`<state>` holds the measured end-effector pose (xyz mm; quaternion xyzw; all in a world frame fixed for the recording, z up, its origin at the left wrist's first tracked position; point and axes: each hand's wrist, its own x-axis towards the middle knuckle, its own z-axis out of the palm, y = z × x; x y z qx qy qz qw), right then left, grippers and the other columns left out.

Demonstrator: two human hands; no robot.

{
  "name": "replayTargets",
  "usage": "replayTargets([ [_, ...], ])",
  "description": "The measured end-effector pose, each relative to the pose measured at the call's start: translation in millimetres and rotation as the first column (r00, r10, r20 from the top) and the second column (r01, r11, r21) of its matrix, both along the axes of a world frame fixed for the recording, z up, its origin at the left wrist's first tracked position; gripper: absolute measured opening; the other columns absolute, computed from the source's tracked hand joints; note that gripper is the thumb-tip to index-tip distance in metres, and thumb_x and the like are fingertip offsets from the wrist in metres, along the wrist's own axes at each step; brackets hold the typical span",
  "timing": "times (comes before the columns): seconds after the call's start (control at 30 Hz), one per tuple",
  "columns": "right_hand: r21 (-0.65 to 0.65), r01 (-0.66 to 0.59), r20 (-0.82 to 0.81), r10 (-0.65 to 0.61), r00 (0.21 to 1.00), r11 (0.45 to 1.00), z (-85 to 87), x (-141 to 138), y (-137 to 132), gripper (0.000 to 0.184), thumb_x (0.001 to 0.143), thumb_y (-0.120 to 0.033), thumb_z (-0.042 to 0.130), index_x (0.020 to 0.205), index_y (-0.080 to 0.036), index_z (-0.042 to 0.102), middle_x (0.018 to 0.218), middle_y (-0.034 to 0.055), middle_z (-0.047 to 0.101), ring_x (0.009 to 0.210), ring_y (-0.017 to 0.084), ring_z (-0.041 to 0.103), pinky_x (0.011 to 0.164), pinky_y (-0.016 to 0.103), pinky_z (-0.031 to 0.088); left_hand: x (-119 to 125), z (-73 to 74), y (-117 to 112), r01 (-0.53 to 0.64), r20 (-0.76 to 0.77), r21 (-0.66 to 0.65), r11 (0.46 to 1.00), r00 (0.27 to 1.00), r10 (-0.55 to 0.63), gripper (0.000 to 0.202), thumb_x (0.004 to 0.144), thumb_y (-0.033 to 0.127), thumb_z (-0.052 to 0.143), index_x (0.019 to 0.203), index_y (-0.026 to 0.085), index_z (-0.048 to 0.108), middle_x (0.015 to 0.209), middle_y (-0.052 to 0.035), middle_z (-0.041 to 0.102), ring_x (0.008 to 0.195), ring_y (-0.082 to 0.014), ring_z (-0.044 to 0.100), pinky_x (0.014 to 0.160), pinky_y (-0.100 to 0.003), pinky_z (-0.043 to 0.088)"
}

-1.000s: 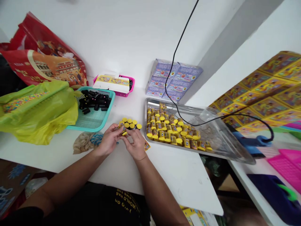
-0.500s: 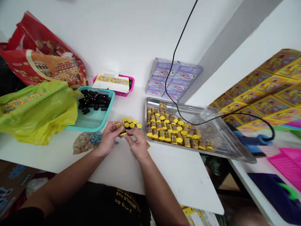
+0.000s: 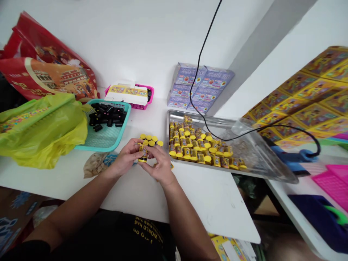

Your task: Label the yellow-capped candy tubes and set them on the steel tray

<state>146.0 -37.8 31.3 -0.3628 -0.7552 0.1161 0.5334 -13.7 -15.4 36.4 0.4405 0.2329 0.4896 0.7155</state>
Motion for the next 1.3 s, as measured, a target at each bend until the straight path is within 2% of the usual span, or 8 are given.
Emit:
replayTargets([
  [0.17,0.114,0.079,0.070,-0.087,0.994,0.990,6.1,-4.2,-7.3,0.044,0.073,-0.029,0.074,0.114,-0.023,0.060,0.074,0.0005,0.056,0.060,0.014,0.054,0.054,0.029,0.049,-2.9,-1.4,1.1,0.118,0.031,-0.050,0.992,0.993,-0.117,0.041,0.071,0.022,0.075,0.107,0.019,0.054,0.085,-0.0021,0.066,0.076,-0.0163,0.065,0.071,-0.029,0.045],
  [0.37,0.167,0.125,0.066,-0.137,0.988,0.978,6.5,-8.2,-10.5,0.039,0.072,-0.027,0.074,0.109,-0.022,0.061,0.067,-0.0021,0.055,0.055,0.012,0.051,0.050,0.026,0.045,-3.2,-1.9,2.0,0.156,0.036,-0.080,0.984,0.987,-0.154,0.040,0.070,0.020,0.075,0.105,0.018,0.056,0.082,-0.0013,0.065,0.073,-0.0137,0.063,0.068,-0.025,0.044],
  [0.5,0.120,0.132,0.080,-0.142,0.987,0.984,4.4,-7.5,-8.4,0.038,0.073,-0.030,0.073,0.108,-0.022,0.061,0.066,-0.0025,0.055,0.057,0.013,0.052,0.053,0.027,0.046,-2.8,-2.7,3.5,0.151,0.023,-0.072,0.986,0.988,-0.150,0.039,0.070,0.021,0.075,0.104,0.018,0.056,0.083,-0.0022,0.066,0.074,-0.0157,0.064,0.068,-0.027,0.044],
  [0.67,0.010,0.063,0.093,-0.063,0.994,0.998,3.9,-4.5,-5.2,0.043,0.074,-0.031,0.074,0.113,-0.024,0.058,0.076,0.0003,0.057,0.066,0.015,0.054,0.060,0.030,0.049,-4.4,-1.8,5.5,0.140,0.043,-0.103,0.985,0.990,-0.136,0.040,0.069,0.023,0.076,0.104,0.018,0.057,0.085,-0.0041,0.067,0.077,-0.0195,0.066,0.073,-0.032,0.046],
  [1.0,0.004,0.032,0.064,-0.032,0.997,0.999,6.9,-5.8,-7.6,0.042,0.071,-0.026,0.073,0.111,-0.024,0.060,0.072,-0.0011,0.054,0.061,0.014,0.051,0.055,0.029,0.047,-8.0,-2.1,7.0,0.203,0.052,-0.086,0.975,0.979,-0.199,0.037,0.070,0.021,0.075,0.104,0.018,0.059,0.084,-0.0037,0.067,0.076,-0.0172,0.064,0.068,-0.028,0.044],
  [1.3,0.015,0.100,0.039,-0.100,0.994,0.995,2.7,-9.9,-7.3,0.027,0.070,-0.027,0.072,0.094,-0.023,0.062,0.065,-0.0033,0.051,0.057,0.013,0.048,0.052,0.027,0.043,-3.3,-6.0,6.3,0.186,0.064,-0.180,0.966,0.982,-0.177,0.033,0.066,0.019,0.077,0.096,0.017,0.062,0.081,-0.0022,0.065,0.072,-0.0136,0.062,0.068,-0.026,0.044],
])
